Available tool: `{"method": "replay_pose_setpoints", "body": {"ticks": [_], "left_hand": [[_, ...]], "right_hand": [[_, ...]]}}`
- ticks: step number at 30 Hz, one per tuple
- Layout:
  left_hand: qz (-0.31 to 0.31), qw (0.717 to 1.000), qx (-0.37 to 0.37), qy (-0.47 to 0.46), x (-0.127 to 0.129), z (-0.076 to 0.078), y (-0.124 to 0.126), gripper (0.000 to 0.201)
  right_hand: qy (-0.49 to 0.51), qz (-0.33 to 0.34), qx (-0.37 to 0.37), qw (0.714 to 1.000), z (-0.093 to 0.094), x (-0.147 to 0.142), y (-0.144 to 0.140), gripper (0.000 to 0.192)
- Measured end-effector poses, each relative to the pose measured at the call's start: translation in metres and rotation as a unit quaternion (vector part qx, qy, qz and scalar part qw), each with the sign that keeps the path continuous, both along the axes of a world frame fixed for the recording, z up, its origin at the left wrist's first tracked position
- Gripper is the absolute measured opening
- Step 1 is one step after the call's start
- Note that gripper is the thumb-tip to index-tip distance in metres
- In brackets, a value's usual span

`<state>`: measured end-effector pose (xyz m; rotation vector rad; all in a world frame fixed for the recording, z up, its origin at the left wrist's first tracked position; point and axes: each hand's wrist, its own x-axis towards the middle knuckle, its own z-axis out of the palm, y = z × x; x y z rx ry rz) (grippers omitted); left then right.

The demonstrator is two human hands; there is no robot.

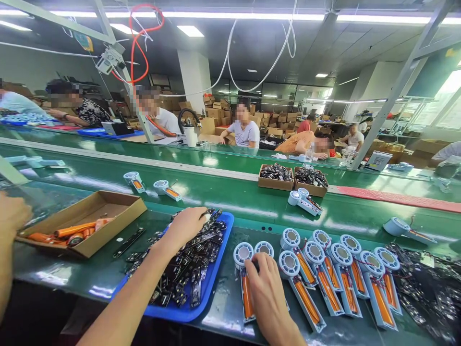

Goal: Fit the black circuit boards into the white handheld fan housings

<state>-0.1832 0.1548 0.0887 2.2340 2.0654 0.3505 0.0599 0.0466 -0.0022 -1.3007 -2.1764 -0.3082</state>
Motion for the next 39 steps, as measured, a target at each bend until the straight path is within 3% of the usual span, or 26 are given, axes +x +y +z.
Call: {"method": "replay_pose_setpoints", "body": {"ticks": [3, 6, 7, 9, 10, 12, 16, 19, 22, 25, 31, 34, 36, 39], "left_hand": [[0.038, 0.996, 0.044, -0.063, -0.004, 0.003, -0.026, 0.028], [0.066, 0.977, 0.088, -0.183, 0.012, -0.004, -0.064, 0.035], [0.073, 0.94, 0.109, -0.316, 0.022, -0.009, -0.079, 0.039], [0.102, 0.832, 0.088, -0.537, 0.046, -0.024, -0.108, 0.061], [0.129, 0.787, 0.081, -0.598, 0.057, -0.033, -0.121, 0.067], [0.159, 0.715, 0.043, -0.68, 0.075, -0.053, -0.143, 0.058], [0.147, 0.595, -0.079, -0.786, 0.083, -0.084, -0.166, 0.047], [0.147, 0.555, -0.096, -0.813, 0.081, -0.095, -0.174, 0.045], [0.164, 0.577, -0.077, -0.797, 0.087, -0.104, -0.181, 0.046], [0.19, 0.624, -0.054, -0.756, 0.096, -0.112, -0.184, 0.05], [0.166, 0.762, -0.035, -0.624, 0.091, -0.107, -0.176, 0.044], [0.117, 0.819, -0.02, -0.561, 0.087, -0.104, -0.174, 0.04], [0.115, 0.83, -0.027, -0.545, 0.088, -0.106, -0.175, 0.04], [0.125, 0.809, -0.075, -0.57, 0.092, -0.11, -0.177, 0.052]], "right_hand": [[0.002, 0.034, -0.014, 0.999, 0.008, 0.009, -0.005, 0.028], [0.01, 0.062, -0.032, 0.998, 0.012, 0.015, -0.016, 0.028], [0.01, 0.062, -0.037, 0.997, 0.01, 0.015, -0.021, 0.031], [0.008, 0.053, -0.042, 0.998, 0.003, 0.014, -0.028, 0.044], [0.007, 0.048, -0.044, 0.998, -0.002, 0.014, -0.031, 0.049], [0.013, 0.047, -0.054, 0.997, -0.01, 0.014, -0.035, 0.046], [0.043, 0.071, -0.104, 0.991, -0.008, 0.028, -0.041, 0.032], [0.067, 0.091, -0.128, 0.985, 0.005, 0.042, -0.047, 0.033], [0.109, 0.068, -0.134, 0.983, 0.017, 0.046, -0.048, 0.032], [0.112, 0.065, -0.164, 0.978, 0.028, 0.033, -0.041, 0.027], [-0.148, 0.057, -0.148, 0.976, 0.032, -0.006, -0.02, 0.014], [-0.19, 0.071, -0.161, 0.966, 0.029, -0.005, -0.013, 0.022], [-0.144, 0.09, -0.203, 0.964, 0.029, 0.004, -0.009, 0.021], [0.035, 0.114, -0.284, 0.951, 0.03, 0.019, -0.006, 0.019]]}}
